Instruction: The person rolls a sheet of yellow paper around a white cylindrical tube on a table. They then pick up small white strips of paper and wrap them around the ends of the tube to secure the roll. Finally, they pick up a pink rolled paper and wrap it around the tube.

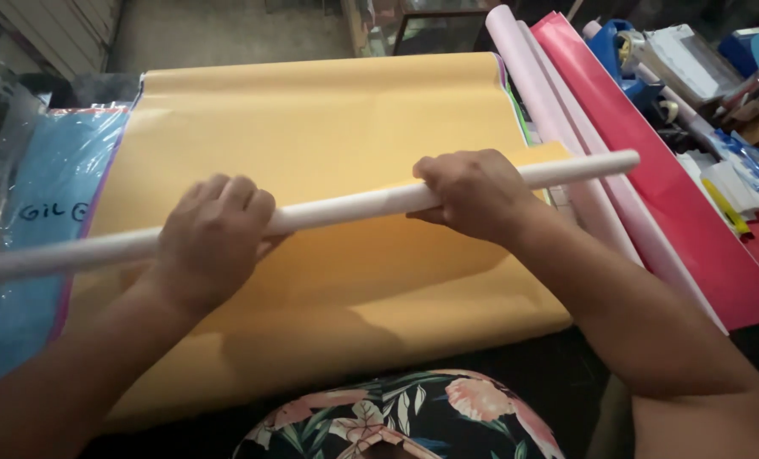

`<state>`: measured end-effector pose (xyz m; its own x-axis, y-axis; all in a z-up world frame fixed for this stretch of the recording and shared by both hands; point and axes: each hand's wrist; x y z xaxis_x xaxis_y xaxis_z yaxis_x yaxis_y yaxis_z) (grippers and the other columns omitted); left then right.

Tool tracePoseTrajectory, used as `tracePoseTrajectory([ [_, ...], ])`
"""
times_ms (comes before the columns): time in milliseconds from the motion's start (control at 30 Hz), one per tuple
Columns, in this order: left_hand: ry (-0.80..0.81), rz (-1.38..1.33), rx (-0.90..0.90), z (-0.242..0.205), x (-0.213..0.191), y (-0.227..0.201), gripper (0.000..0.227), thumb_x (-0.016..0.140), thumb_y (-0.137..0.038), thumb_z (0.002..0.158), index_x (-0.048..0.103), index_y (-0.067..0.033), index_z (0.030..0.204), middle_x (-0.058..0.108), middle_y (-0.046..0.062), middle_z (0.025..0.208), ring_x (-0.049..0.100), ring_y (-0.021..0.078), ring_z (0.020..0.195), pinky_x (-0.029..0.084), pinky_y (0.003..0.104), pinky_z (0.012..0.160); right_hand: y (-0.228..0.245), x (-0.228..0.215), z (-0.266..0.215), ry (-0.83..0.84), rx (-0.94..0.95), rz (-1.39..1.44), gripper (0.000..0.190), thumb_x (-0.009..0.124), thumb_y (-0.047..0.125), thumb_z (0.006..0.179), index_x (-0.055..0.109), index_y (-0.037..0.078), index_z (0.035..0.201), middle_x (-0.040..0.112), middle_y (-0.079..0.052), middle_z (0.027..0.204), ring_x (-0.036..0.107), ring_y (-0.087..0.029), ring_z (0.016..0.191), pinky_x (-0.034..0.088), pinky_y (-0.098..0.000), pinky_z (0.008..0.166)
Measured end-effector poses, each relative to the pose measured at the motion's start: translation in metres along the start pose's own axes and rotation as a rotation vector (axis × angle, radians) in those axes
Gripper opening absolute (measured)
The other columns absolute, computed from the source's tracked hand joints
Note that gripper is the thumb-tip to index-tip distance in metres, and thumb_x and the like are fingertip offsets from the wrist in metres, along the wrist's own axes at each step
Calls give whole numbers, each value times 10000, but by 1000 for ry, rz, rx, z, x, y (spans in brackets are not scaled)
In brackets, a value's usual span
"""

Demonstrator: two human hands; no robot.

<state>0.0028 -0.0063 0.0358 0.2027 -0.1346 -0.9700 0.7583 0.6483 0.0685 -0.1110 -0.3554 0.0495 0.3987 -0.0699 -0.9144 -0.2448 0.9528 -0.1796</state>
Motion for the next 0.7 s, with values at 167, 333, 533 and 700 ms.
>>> tracePoseTrajectory([
  [167, -295, 95, 247, 1, 13, 15, 446, 787, -461, 772, 543, -186, 1023, 586, 9, 851, 670, 218, 835, 571, 343, 688, -16, 15, -1, -223, -196, -148, 365, 677, 474, 927, 429, 206, 942, 484, 11, 747, 604, -229, 691, 510, -365, 624],
  [333, -22, -203, 148, 9, 2, 5, 353, 702, -428, 896, 590, -124, 1036, 631, 133, 894, 665, 370, 914, 549, 473, 786, -13, 12, 7, -121, -123, -159, 393, 663, 568, 892, 542, 194, 875, 541, -29, 744, 642, -264, 735, 526, -403, 629],
  [533, -108, -18, 176, 27, 1, 15, 491, 584, -632, 935, 573, -143, 976, 598, 70, 868, 626, 313, 818, 506, 427, 693, -9, -4, 19, 47, 21, -111, 364, 669, 472, 890, 524, 140, 856, 586, -85, 762, 621, -321, 763, 487, -470, 664],
  [700, 142, -158, 118, 35, 5, 17, 571, 542, -704, 972, 605, -138, 1006, 714, 97, 901, 696, 352, 826, 529, 491, 697, -18, 7, 19, 25, 64, -157, 434, 748, 520, 849, 561, 130, 813, 622, -41, 733, 627, -324, 675, 467, -481, 546],
])
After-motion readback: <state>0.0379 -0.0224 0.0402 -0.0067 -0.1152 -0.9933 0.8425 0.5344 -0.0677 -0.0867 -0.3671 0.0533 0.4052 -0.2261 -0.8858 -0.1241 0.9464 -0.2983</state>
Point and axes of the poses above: each hand's wrist, its own z-axis towards the middle knuckle, its own x-axis out of the palm, y = z × x
